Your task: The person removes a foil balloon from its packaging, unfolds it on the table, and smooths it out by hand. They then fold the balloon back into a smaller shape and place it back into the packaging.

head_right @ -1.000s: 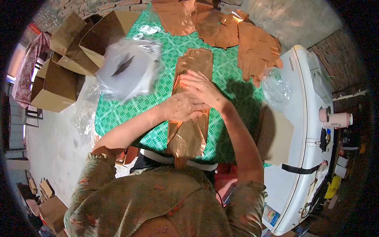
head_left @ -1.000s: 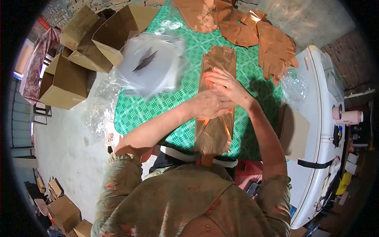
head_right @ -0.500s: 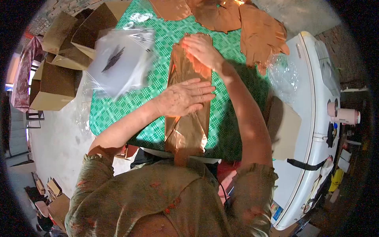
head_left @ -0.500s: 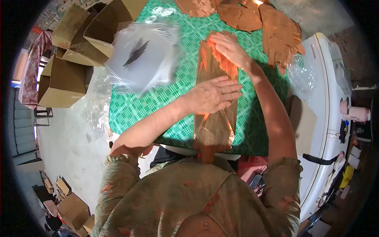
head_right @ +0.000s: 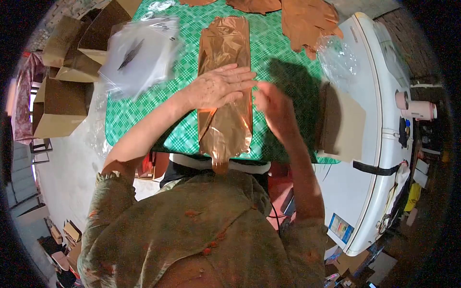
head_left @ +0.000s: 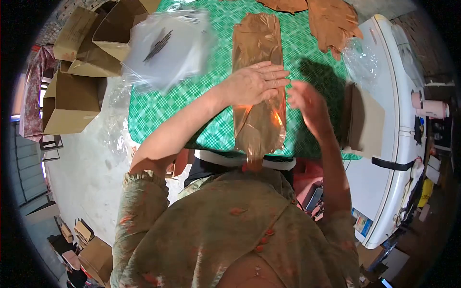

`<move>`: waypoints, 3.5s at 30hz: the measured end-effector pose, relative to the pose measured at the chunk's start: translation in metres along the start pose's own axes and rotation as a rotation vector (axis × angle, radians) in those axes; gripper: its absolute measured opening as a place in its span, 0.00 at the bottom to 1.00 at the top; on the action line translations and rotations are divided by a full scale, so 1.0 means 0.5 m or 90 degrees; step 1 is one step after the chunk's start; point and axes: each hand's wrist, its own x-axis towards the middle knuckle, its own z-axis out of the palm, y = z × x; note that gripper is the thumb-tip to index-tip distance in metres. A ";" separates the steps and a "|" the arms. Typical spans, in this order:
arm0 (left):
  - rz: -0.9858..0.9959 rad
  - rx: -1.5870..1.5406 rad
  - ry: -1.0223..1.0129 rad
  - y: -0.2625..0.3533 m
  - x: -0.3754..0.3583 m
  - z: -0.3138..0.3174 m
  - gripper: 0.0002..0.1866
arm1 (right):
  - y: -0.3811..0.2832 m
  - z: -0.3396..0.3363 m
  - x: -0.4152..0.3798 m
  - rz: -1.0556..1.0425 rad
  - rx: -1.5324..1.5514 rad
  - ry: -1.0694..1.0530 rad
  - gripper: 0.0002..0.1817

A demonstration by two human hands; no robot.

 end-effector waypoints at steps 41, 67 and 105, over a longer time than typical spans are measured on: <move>-0.055 -0.176 -0.051 -0.019 0.011 -0.014 0.31 | -0.006 0.055 -0.018 -0.540 -0.482 0.034 0.20; -0.189 -0.560 -0.197 0.096 -0.024 -0.057 0.44 | -0.008 0.064 -0.131 -0.507 -0.394 -0.035 0.20; -0.425 -1.339 0.097 -0.014 -0.021 -0.025 0.40 | 0.019 -0.006 0.072 0.001 0.332 -0.176 0.20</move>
